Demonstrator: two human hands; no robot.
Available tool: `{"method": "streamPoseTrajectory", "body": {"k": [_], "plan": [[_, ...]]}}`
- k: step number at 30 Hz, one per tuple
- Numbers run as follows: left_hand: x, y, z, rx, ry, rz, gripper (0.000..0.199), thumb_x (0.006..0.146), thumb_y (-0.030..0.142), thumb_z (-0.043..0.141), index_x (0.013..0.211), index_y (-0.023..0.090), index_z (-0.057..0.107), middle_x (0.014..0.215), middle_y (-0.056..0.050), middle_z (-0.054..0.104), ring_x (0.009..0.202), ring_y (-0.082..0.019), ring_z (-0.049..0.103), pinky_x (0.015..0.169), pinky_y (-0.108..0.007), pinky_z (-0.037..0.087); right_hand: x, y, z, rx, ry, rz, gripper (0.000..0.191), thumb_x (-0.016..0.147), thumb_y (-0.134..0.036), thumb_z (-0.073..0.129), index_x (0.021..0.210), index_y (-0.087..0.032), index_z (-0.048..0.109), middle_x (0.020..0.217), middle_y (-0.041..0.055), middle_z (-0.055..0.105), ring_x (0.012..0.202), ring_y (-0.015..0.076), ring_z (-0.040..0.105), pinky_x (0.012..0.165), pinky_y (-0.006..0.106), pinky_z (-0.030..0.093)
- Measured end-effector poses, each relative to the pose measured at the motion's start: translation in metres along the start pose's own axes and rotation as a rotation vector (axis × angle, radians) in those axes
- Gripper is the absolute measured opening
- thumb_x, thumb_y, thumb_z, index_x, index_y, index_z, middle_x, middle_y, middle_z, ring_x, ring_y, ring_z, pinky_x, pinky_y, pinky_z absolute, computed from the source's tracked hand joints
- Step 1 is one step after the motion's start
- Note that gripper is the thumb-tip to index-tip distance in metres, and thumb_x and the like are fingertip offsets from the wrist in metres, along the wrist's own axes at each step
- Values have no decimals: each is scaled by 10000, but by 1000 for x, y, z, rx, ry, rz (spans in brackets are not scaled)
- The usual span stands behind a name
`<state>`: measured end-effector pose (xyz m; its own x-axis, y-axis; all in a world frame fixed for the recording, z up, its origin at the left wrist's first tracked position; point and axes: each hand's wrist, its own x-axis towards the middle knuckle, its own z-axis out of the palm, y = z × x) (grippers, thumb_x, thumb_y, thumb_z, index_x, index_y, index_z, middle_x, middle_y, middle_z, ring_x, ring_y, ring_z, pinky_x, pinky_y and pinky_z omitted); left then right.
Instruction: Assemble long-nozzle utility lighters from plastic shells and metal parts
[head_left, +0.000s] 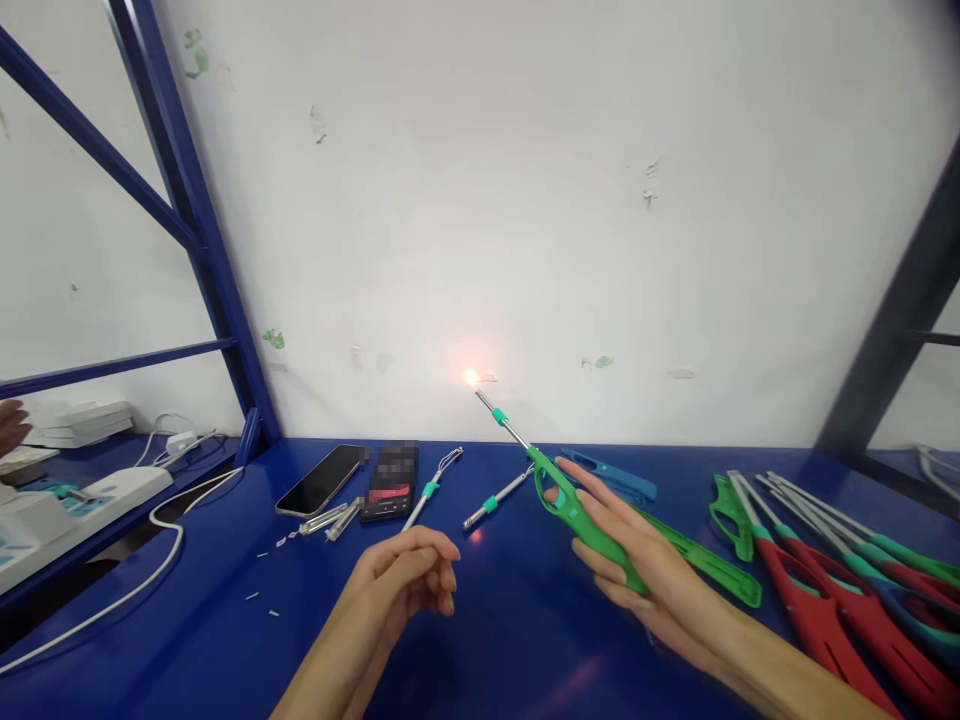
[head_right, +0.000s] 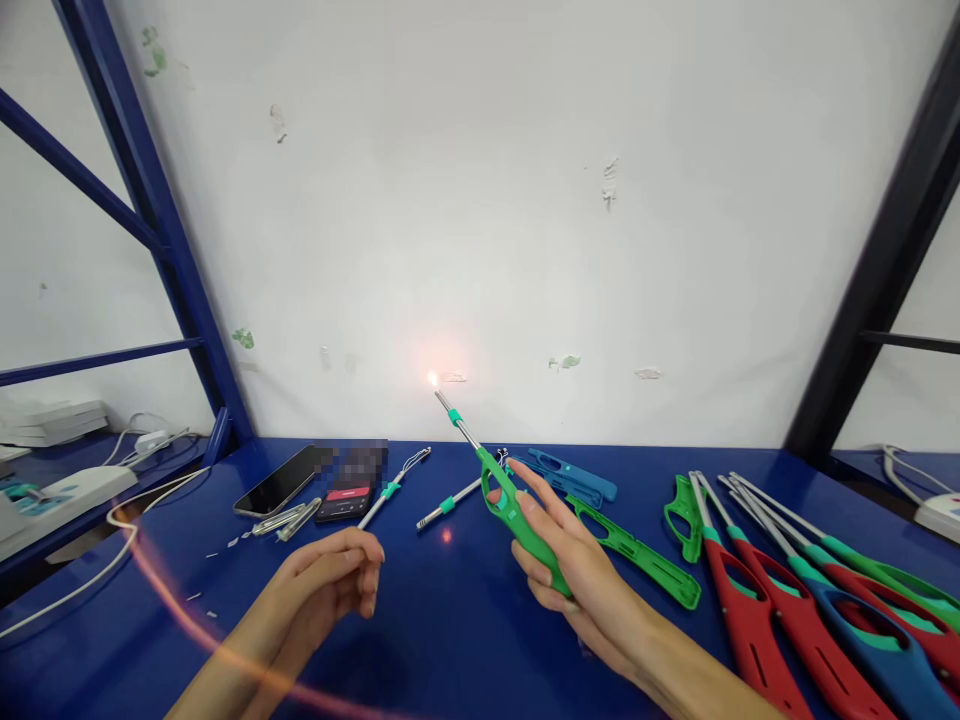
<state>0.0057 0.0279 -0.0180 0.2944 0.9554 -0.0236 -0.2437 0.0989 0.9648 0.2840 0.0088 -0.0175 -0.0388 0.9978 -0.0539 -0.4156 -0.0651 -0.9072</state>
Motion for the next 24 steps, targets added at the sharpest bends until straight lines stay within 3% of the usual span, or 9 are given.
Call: {"method": "streamPoseTrajectory", "body": {"k": [13, 19, 24], "plan": [[-7, 2, 2, 47, 13, -9, 204, 956, 360, 712, 909, 180, 798, 779, -25, 684, 720, -171, 609, 725, -294, 460, -8, -7, 6, -44, 22, -17, 558, 897, -516, 860, 1411, -399, 678, 1310, 50, 675, 517, 0, 304, 397, 143, 167], [-8, 3, 5, 32, 5, -20, 186, 922, 354, 749, 888, 178, 797, 747, -18, 671, 687, -154, 593, 691, -274, 447, -7, -2, 4, -74, -5, -21, 520, 925, -541, 829, 1389, -386, 655, 1199, 17, 654, 518, 4, 294, 402, 148, 159], [-3, 6, 6, 13, -8, -23, 218, 855, 366, 818, 837, 150, 792, 693, -32, 659, 627, -158, 583, 636, -287, 440, -5, -2, 5, -101, -6, 13, 620, 942, -566, 804, 1502, -451, 562, 1368, 54, 655, 540, 12, 330, 422, 157, 159]]}}
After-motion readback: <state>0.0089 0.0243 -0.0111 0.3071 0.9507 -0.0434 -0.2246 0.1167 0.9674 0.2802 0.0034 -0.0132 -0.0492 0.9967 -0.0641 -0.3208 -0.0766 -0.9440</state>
